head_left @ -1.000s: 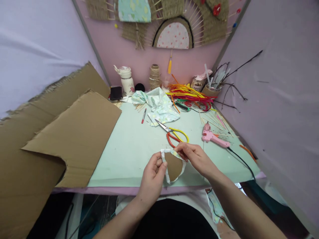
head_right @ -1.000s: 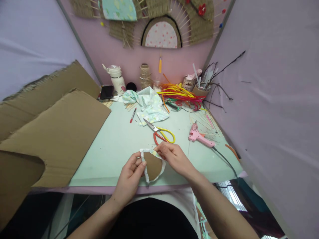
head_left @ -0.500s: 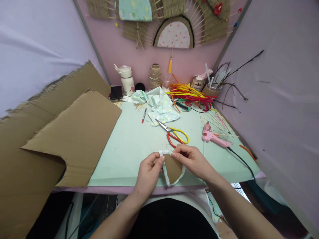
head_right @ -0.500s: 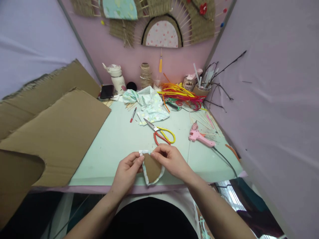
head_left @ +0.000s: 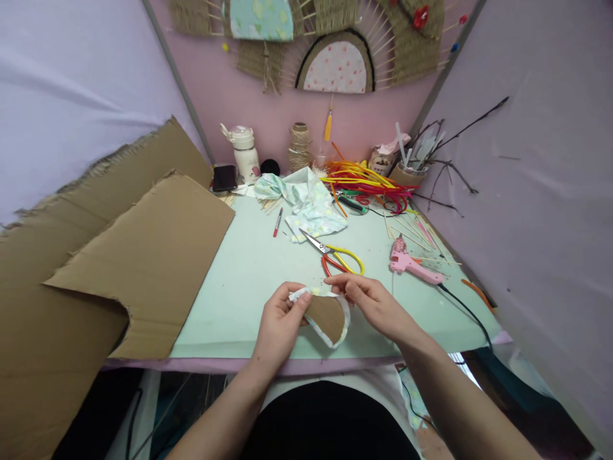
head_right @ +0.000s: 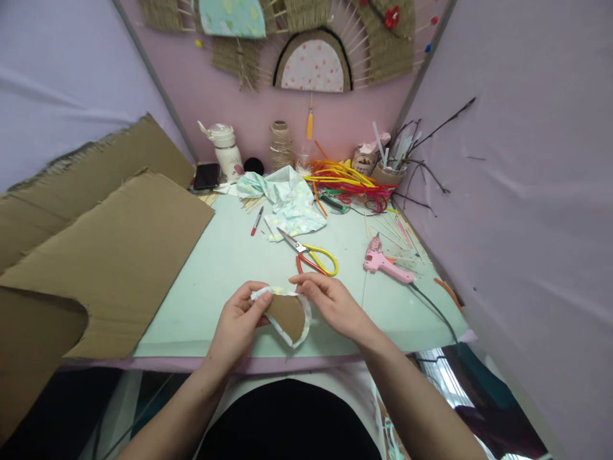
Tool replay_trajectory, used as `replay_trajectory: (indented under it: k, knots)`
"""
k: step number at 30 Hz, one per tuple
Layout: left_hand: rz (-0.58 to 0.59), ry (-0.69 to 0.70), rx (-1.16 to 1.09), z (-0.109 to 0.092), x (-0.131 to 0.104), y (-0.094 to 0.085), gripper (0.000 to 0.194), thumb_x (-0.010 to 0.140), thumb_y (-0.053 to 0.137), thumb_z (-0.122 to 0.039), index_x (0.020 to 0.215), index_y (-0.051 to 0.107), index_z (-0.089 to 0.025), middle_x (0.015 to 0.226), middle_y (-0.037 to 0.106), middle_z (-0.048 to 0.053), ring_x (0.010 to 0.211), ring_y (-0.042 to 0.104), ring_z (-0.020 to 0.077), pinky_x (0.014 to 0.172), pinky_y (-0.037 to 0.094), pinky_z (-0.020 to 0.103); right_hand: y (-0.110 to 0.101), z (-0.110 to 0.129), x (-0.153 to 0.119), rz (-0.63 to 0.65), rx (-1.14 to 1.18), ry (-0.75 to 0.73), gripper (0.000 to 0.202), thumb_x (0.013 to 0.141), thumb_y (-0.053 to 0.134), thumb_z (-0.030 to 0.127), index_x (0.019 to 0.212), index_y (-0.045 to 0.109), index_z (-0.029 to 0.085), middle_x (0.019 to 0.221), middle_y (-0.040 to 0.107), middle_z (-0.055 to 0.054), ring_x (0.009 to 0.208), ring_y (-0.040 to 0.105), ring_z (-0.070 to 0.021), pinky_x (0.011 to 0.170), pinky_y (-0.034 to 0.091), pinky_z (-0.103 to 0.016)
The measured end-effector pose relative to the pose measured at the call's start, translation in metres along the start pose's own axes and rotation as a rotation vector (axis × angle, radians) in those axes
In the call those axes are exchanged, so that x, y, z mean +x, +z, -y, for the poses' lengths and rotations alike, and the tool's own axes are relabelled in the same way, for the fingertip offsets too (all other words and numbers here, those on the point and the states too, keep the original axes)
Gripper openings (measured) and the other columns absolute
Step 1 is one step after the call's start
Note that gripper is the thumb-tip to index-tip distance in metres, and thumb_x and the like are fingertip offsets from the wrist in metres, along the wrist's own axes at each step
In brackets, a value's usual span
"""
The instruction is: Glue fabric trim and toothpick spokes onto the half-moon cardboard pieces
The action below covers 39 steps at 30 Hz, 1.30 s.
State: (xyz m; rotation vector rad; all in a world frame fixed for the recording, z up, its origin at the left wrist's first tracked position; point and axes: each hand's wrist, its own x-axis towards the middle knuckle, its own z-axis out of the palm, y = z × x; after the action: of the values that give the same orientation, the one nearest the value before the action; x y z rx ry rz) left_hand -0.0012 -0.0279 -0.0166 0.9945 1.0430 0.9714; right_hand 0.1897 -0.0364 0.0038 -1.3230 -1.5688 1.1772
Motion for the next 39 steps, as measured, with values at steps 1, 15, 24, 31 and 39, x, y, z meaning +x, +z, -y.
replay_trajectory:
  k: [1, 15, 24, 31, 39]
  knots:
    - [-0.031, 0.002, -0.062, 0.000, -0.001, 0.002, 0.034, 0.080, 0.070, -0.048, 0.091, 0.057, -0.019, 0.074, 0.066, -0.001, 0.066, 0.060, 0.0116, 0.059, 0.048, 0.020, 0.000, -0.002, 0.000, -0.004, 0.021, 0.008, 0.041, 0.093, 0.050, 0.052, 0.107, 0.069, 0.019, 0.097, 0.070, -0.006, 0.090, 0.062, -0.0198, 0.080, 0.048, -0.031]
    - [0.232, -0.129, 0.072, -0.009, -0.002, -0.006, 0.035, 0.080, 0.072, -0.044, 0.101, 0.074, -0.016, 0.090, 0.075, 0.006, 0.082, 0.065, 0.0176, 0.068, 0.049, 0.023, -0.006, 0.003, -0.012, 0.100, -0.023, 0.097, 0.017, 0.086, 0.064, 0.034, 0.080, 0.063, 0.018, 0.072, 0.056, 0.002, 0.068, 0.050, -0.0111, 0.060, 0.040, -0.021]
    - [0.285, -0.294, -0.160, -0.008, -0.006, -0.004, 0.046, 0.077, 0.073, -0.054, 0.105, 0.075, -0.018, 0.100, 0.074, 0.009, 0.089, 0.067, 0.0213, 0.072, 0.055, 0.028, -0.007, 0.002, -0.014, 0.086, 0.044, 0.149, 0.021, 0.085, 0.066, 0.038, 0.086, 0.067, 0.017, 0.077, 0.059, -0.001, 0.070, 0.051, -0.0128, 0.057, 0.041, -0.021]
    - [0.375, -0.353, -0.240, 0.000, -0.004, -0.002, 0.037, 0.081, 0.074, -0.042, 0.108, 0.073, -0.016, 0.109, 0.072, 0.011, 0.099, 0.066, 0.0226, 0.081, 0.059, 0.033, -0.023, -0.007, -0.015, -0.032, -0.065, 0.106, 0.029, 0.087, 0.060, 0.041, 0.106, 0.068, 0.021, 0.096, 0.070, -0.005, 0.087, 0.063, -0.0193, 0.078, 0.049, -0.031]
    - [0.306, -0.352, -0.313, 0.001, -0.005, -0.008, 0.031, 0.084, 0.073, -0.037, 0.105, 0.074, -0.014, 0.117, 0.069, 0.012, 0.106, 0.062, 0.0208, 0.085, 0.061, 0.031, -0.126, -0.082, -0.020, -0.579, -0.965, 0.160, 0.043, 0.080, 0.059, 0.038, 0.114, 0.067, 0.014, 0.116, 0.064, -0.019, 0.111, 0.057, -0.0358, 0.099, 0.041, -0.052]
